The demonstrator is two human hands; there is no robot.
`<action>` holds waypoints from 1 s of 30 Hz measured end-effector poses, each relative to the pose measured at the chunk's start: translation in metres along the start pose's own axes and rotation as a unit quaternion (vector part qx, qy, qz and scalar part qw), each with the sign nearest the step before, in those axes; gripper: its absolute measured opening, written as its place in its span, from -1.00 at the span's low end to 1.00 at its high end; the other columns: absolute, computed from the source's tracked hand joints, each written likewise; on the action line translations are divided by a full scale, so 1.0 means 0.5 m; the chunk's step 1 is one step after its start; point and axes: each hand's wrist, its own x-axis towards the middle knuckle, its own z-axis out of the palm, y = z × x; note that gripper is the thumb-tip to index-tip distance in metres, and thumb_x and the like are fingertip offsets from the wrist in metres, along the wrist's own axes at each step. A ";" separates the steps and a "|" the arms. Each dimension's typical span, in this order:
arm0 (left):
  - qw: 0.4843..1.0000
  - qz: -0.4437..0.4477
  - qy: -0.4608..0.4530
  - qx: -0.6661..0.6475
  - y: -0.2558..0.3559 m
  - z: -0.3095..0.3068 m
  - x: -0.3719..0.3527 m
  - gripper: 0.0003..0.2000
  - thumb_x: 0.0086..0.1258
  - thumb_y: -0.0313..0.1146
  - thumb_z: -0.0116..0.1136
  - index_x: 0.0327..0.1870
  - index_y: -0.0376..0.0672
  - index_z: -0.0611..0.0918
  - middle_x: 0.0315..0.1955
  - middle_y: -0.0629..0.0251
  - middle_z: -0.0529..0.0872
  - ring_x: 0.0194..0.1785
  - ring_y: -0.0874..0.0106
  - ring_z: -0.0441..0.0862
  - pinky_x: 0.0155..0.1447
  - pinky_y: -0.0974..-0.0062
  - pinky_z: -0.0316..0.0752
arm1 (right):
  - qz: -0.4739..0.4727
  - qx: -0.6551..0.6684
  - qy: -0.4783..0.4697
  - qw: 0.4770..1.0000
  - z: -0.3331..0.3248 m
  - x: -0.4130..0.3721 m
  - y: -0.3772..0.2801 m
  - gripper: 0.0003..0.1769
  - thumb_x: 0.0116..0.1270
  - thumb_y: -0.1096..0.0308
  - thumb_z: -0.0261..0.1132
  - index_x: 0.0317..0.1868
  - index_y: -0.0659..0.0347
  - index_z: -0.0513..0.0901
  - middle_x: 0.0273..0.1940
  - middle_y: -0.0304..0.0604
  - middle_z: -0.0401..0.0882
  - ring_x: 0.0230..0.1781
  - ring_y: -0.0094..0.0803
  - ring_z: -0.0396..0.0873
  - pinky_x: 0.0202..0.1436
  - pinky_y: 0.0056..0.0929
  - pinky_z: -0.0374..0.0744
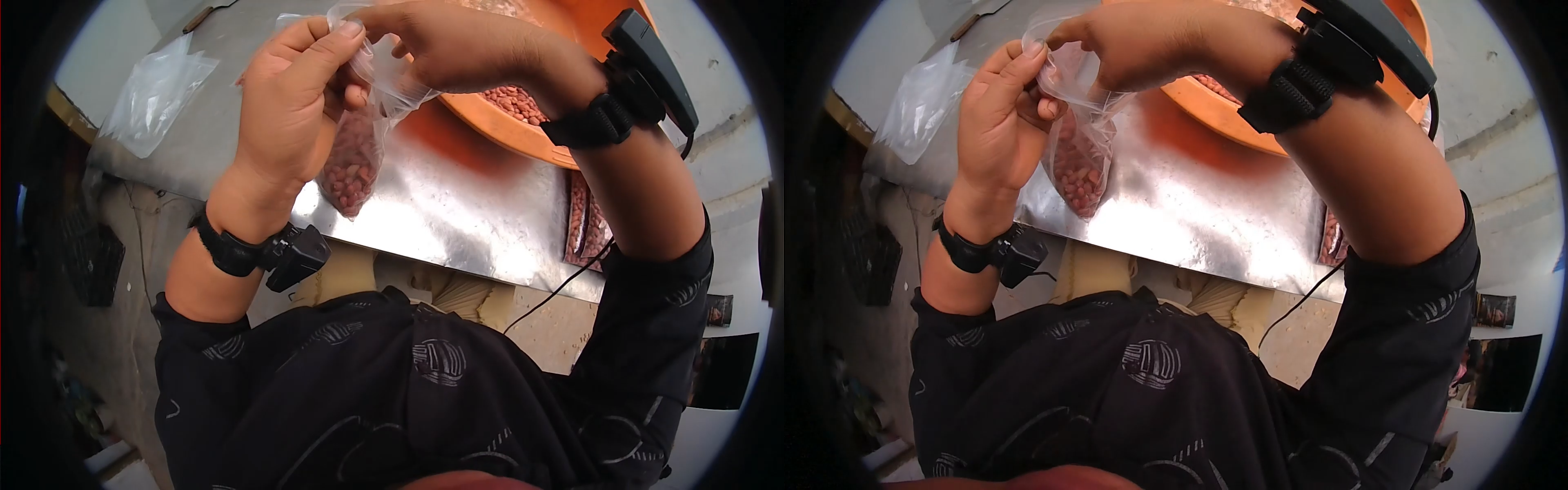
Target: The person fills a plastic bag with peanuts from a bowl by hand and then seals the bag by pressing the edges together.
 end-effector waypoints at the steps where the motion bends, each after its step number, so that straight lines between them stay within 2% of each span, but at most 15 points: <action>1: 1.000 -0.009 0.001 0.014 -0.004 0.000 -0.001 -0.90 0.34 -0.41 0.10 -0.32 -0.24 0.54 -0.52 0.36 0.58 -0.54 0.63 0.47 -0.44 0.75 0.38 | 0.005 0.012 -0.019 1.000 -0.007 -0.008 0.002 -0.55 0.13 0.49 0.17 0.08 0.34 0.40 -0.19 0.02 0.59 -0.23 -0.24 0.58 -0.14 -0.41 0.54; 5: 1.000 -0.019 -0.007 0.001 -0.004 0.010 0.010 -0.91 0.31 -0.43 0.13 -0.28 -0.25 0.54 -0.50 0.37 0.59 -0.55 0.66 0.47 -0.44 0.77 0.40 | 0.160 0.057 -0.181 0.969 -0.076 -0.011 -0.001 -0.48 0.14 0.34 0.31 0.09 0.34 0.41 -0.10 0.03 0.58 -0.13 -0.24 0.57 -0.07 -0.42 0.53; 8: 0.998 -0.046 -0.050 -0.001 -0.001 0.000 0.027 -0.89 0.31 -0.43 0.15 -0.26 -0.26 0.54 -0.48 0.37 0.59 -0.56 0.68 0.48 -0.45 0.79 0.41 | 0.216 0.348 -0.162 0.898 -0.112 -0.056 0.072 -0.59 0.23 0.29 0.29 0.01 0.35 0.49 -0.20 -0.07 0.60 -0.19 -0.39 0.58 -0.15 -0.49 0.58; 10: 0.993 -0.074 -0.088 0.006 -0.005 -0.005 0.039 -0.88 0.30 -0.42 0.15 -0.24 -0.26 0.54 -0.48 0.37 0.60 -0.57 0.69 0.48 -0.45 0.80 0.42 | 0.280 0.255 -0.062 0.924 -0.129 -0.088 0.126 -0.67 0.24 0.28 0.22 -0.02 0.23 0.50 -0.28 -0.16 0.61 -0.28 -0.43 0.61 -0.25 -0.45 0.60; 12: 0.994 -0.092 -0.066 -0.010 -0.020 -0.003 0.040 -0.88 0.31 -0.43 0.15 -0.23 -0.27 0.53 -0.48 0.35 0.60 -0.57 0.69 0.49 -0.46 0.78 0.43 | 0.376 0.212 -0.046 0.901 -0.117 -0.128 0.250 -0.62 0.24 0.16 0.25 -0.02 0.20 0.49 -0.21 -0.13 0.59 -0.19 -0.43 0.60 -0.23 -0.38 0.64; 16: 0.992 -0.105 -0.017 -0.063 -0.038 0.009 0.025 -0.88 0.32 -0.45 0.12 -0.22 -0.29 0.51 -0.48 0.32 0.60 -0.57 0.69 0.49 -0.47 0.76 0.45 | 0.541 -0.031 -0.176 0.822 -0.075 -0.194 0.391 -0.50 0.23 0.18 0.24 0.15 0.16 0.42 0.03 -0.05 0.50 -0.13 -0.25 0.58 -0.23 -0.25 0.65; 19: 0.987 -0.105 -0.011 -0.117 -0.053 0.007 0.010 -0.87 0.33 -0.46 0.08 -0.19 -0.30 0.47 -0.48 0.26 0.60 -0.55 0.60 0.51 -0.51 0.71 0.40 | 0.554 -0.031 -0.200 0.808 -0.041 -0.213 0.447 -0.39 0.16 0.22 0.29 0.23 0.10 0.37 0.06 -0.04 0.49 -0.08 -0.23 0.55 -0.13 -0.25 0.60; 22: 0.986 -0.108 -0.009 -0.124 -0.068 0.004 0.007 -0.87 0.33 -0.46 0.07 -0.18 -0.29 0.46 -0.50 0.22 0.60 -0.54 0.55 0.52 -0.52 0.67 0.36 | 0.391 -0.029 -0.167 0.905 0.011 -0.228 0.545 -0.34 0.10 0.24 0.33 0.24 0.10 0.36 0.08 -0.04 0.49 0.00 -0.25 0.52 0.01 -0.33 0.53; 23: 0.985 -0.110 -0.005 -0.131 -0.071 0.009 0.007 -0.88 0.33 -0.46 0.07 -0.19 -0.28 0.46 -0.50 0.21 0.59 -0.54 0.55 0.52 -0.52 0.67 0.36 | 0.351 -0.080 -0.197 0.912 0.015 -0.213 0.524 -0.34 0.09 0.26 0.32 0.24 0.14 0.36 0.08 -0.02 0.48 0.06 -0.25 0.48 0.14 -0.38 0.43; 26: 0.985 -0.104 0.004 -0.135 -0.080 0.016 0.008 -0.89 0.34 -0.46 0.06 -0.19 -0.28 0.46 -0.51 0.21 0.59 -0.55 0.56 0.51 -0.53 0.67 0.36 | 0.389 -0.017 -0.226 0.893 0.034 -0.206 0.521 -0.39 0.16 0.20 0.28 0.23 0.16 0.37 0.05 -0.01 0.50 0.06 -0.17 0.46 0.15 -0.32 0.41; 29: 0.984 -0.098 0.012 -0.145 -0.084 0.016 0.009 -0.89 0.34 -0.47 0.05 -0.19 -0.28 0.46 -0.51 0.21 0.59 -0.58 0.56 0.49 -0.57 0.67 0.36 | 0.431 0.034 -0.192 0.881 0.054 -0.229 0.493 -0.40 0.18 -0.05 0.26 0.14 0.12 0.45 -0.09 -0.10 0.58 -0.02 -0.25 0.51 0.01 -0.33 0.49; 30: 0.984 -0.098 0.013 -0.151 -0.084 0.015 0.010 -0.89 0.35 -0.47 0.05 -0.19 -0.28 0.46 -0.51 0.21 0.59 -0.59 0.56 0.48 -0.58 0.67 0.36 | 0.406 0.049 -0.212 0.887 0.059 -0.232 0.479 -0.45 0.21 -0.03 0.22 0.10 0.14 0.46 -0.15 -0.13 0.59 -0.10 -0.28 0.53 -0.07 -0.33 0.51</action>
